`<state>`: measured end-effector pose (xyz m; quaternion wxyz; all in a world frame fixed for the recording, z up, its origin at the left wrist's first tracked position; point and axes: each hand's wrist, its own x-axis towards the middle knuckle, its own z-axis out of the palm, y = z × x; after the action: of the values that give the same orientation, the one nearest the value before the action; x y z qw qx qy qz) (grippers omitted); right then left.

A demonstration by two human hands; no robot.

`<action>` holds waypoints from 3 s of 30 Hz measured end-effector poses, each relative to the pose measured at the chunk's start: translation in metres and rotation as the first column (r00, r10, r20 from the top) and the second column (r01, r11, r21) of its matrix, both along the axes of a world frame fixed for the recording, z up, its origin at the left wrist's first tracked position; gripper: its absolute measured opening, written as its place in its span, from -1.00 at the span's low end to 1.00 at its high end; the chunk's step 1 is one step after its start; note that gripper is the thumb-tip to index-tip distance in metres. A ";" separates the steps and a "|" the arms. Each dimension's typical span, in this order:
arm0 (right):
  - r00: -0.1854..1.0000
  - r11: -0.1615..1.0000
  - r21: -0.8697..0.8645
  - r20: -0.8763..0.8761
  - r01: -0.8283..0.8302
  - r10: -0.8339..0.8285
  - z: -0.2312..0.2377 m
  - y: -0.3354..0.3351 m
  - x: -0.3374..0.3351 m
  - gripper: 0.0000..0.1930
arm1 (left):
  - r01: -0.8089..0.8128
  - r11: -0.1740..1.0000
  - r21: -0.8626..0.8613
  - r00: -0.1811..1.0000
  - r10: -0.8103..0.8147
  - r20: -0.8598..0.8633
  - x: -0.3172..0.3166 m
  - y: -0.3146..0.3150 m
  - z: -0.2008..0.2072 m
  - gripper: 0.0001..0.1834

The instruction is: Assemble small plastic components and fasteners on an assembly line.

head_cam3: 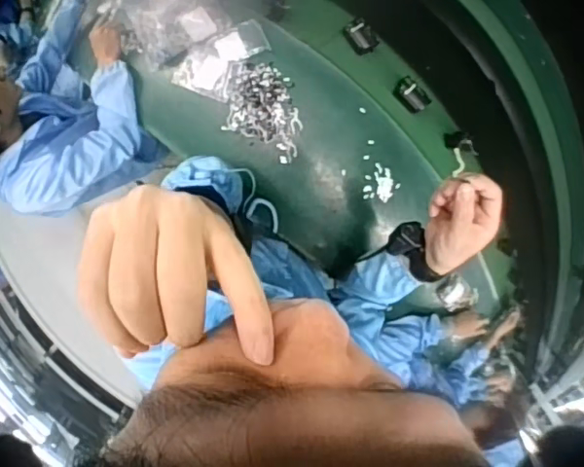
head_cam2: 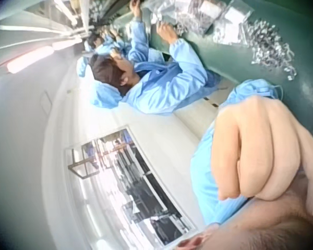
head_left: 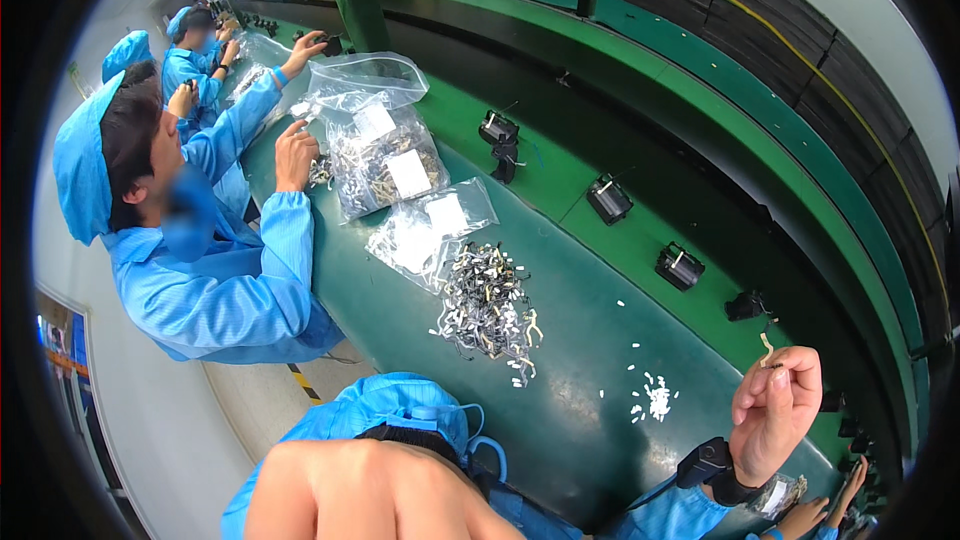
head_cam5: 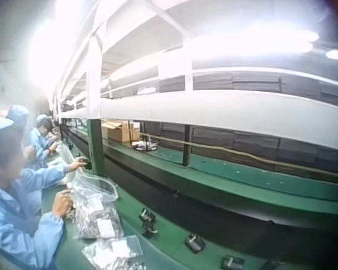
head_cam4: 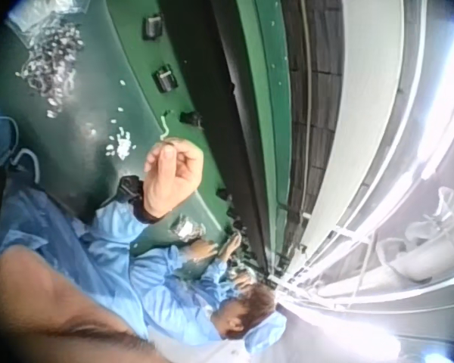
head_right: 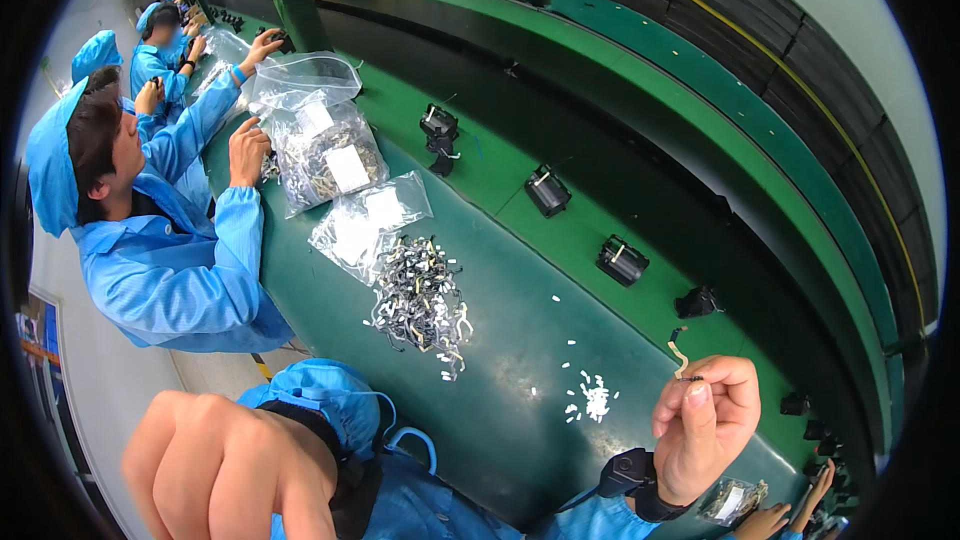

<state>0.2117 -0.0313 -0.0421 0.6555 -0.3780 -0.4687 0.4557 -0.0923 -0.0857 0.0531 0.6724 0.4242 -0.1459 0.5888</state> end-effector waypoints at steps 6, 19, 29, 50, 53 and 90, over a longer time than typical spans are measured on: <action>1.000 0.999 -0.032 0.019 0.005 -0.004 -0.004 0.007 -0.007 -0.77 | 0.067 0.996 -0.052 0.998 -0.067 -0.006 -0.001 0.000 0.003 -0.82; 0.999 0.998 -0.054 0.010 0.042 -0.041 -0.002 0.010 -0.003 -0.76 | 0.208 0.971 -0.114 0.976 -0.214 -0.043 -0.007 0.015 0.008 -0.80; 1.000 0.999 -0.025 -0.002 0.021 -0.021 -0.010 0.006 -0.007 -0.77 | 0.272 0.925 0.267 0.959 -0.284 0.005 0.002 0.035 -0.001 -0.76; 0.999 1.000 0.012 -0.044 0.000 0.000 -0.010 -0.002 0.004 -0.83 | -0.184 0.982 -0.041 0.982 0.182 -0.043 0.039 0.048 -0.037 -0.87; 1.000 1.000 0.009 -0.021 0.017 -0.017 -0.009 -0.002 0.004 -0.85 | -0.188 0.961 -0.200 0.972 0.153 -0.180 0.056 0.078 -0.053 -0.83; 0.896 0.986 0.088 -0.412 -0.143 0.167 -0.003 0.005 -0.019 -0.65 | -0.406 0.873 0.271 0.565 0.472 -0.677 0.098 0.098 -0.092 -0.81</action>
<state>0.1925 -0.0262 -0.0451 0.7124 -0.2148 -0.3587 0.5637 0.0060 0.0118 -0.0389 0.4876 0.6718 0.2173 0.5135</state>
